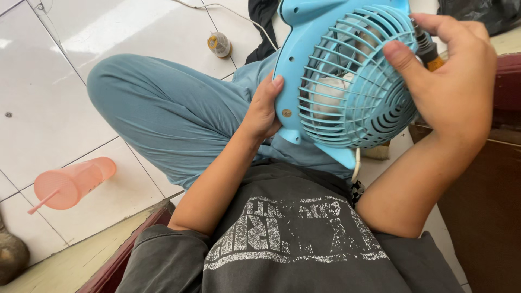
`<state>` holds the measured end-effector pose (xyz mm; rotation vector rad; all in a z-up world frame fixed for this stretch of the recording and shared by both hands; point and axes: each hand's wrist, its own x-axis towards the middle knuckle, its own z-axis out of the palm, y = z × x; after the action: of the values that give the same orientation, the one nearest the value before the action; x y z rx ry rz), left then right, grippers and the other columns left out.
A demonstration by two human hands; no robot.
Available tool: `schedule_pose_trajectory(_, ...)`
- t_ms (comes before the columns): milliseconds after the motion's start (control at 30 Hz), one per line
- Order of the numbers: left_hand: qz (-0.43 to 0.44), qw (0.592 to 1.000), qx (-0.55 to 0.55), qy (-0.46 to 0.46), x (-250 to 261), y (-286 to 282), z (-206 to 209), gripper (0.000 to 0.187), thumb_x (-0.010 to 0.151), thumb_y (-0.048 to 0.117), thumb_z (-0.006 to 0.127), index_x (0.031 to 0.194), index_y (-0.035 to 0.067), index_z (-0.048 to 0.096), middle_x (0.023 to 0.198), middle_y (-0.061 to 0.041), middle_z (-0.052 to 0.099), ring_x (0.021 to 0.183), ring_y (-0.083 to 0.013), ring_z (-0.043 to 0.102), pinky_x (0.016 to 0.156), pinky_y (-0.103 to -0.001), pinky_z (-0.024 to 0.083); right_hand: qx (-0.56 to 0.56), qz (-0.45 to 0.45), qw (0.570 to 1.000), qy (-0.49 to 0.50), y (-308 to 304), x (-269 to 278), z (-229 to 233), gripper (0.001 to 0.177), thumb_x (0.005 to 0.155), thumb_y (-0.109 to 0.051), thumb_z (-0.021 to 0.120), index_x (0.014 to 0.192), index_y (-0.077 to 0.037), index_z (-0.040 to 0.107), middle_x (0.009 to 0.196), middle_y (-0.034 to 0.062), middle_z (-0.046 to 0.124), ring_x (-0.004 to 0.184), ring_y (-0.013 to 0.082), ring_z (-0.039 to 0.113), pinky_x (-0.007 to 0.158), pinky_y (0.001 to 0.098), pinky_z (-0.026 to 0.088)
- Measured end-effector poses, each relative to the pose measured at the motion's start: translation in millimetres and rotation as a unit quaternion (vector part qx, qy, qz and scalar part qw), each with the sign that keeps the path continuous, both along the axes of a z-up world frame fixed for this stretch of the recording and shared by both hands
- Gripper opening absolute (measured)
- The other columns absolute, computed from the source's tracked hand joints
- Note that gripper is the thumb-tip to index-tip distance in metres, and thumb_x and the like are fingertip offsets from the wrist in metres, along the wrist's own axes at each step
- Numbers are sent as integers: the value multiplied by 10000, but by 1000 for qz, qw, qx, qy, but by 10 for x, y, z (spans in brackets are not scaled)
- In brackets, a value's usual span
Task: The person sits on the floor and uses a screwdriver to remove screws from the casing of a small blue electric fan. They rotate the fan to access different screw locations and continue unscrewing throughout the clip.
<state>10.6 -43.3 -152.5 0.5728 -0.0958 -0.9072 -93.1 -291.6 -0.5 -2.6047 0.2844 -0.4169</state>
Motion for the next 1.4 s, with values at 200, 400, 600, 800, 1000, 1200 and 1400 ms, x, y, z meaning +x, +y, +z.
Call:
schedule_pose_trajectory(200, -8, 991, 137, 2, 44, 67, 135, 658, 1035, 438, 579, 1513, 98, 280, 1433, -194, 497, 1314, -278, 545, 1067, -440, 501, 121, -30, 992, -11, 135, 28, 13, 451, 1035, -229, 849, 1379, -9, 657, 1312, 142, 641, 1233, 241, 634, 1062, 340, 500)
schedule_pose_trajectory(400, 54, 970, 192, -136, -163, 53, 217, 854, 949, 209, 726, 1628, 93, 221, 1601, -125, 372, 1490, -264, 365, 1231, -429, 313, 221, -53, 973, -49, 383, -42, 49, 364, 1047, -47, 800, 1367, 2, 634, 1401, 88, 557, 1259, 155, 594, 993, 242, 551)
schedule_pose_trajectory(600, 129, 940, 214, -233, -286, 5, 97, 704, 1103, 240, 606, 1674, 54, 239, 1698, -103, 345, 1576, -189, 343, 1325, -342, 270, 360, -117, 923, 67, 987, -503, 493, 589, 910, -57, 717, 1409, 7, 410, 1240, 63, 542, 943, 71, 519, 847, 213, 480)
schedule_pose_trajectory(800, 159, 954, 212, -144, -310, 6, -112, 672, 1092, 192, 578, 1665, 9, 277, 1583, -127, 459, 1423, -202, 458, 1221, -346, 362, 288, -4, 944, 164, 1386, -656, 383, 340, 842, 46, 676, 1179, 11, 653, 1142, 134, 573, 984, 173, 614, 854, 292, 520)
schedule_pose_trajectory(1000, 175, 957, 181, -145, -400, 63, -183, 683, 1089, 198, 569, 1652, 1, 235, 1593, -117, 442, 1459, -187, 449, 1258, -338, 342, 262, -76, 962, 10, 1540, -763, 210, 254, 881, -17, 826, 1070, -43, 658, 1084, 140, 734, 916, 182, 744, 811, 286, 607)
schedule_pose_trajectory(1200, 172, 954, 195, -151, -388, 88, -206, 670, 1100, 236, 562, 1654, -6, 274, 1504, -138, 489, 1377, -191, 480, 1251, -350, 359, 75, 25, 997, 19, 1333, -641, 157, 264, 829, -55, 904, 1027, -87, 732, 1063, 36, 753, 877, 206, 644, 756, 291, 512)
schedule_pose_trajectory(1400, 167, 957, 189, -144, -366, 90, -195, 666, 1091, 241, 555, 1645, -8, 281, 1556, -130, 490, 1382, -186, 480, 1245, -346, 363, 43, 68, 997, 13, 1292, -428, 56, 229, 837, -103, 926, 996, -129, 764, 1052, -24, 770, 807, 154, 584, 728, 281, 434)
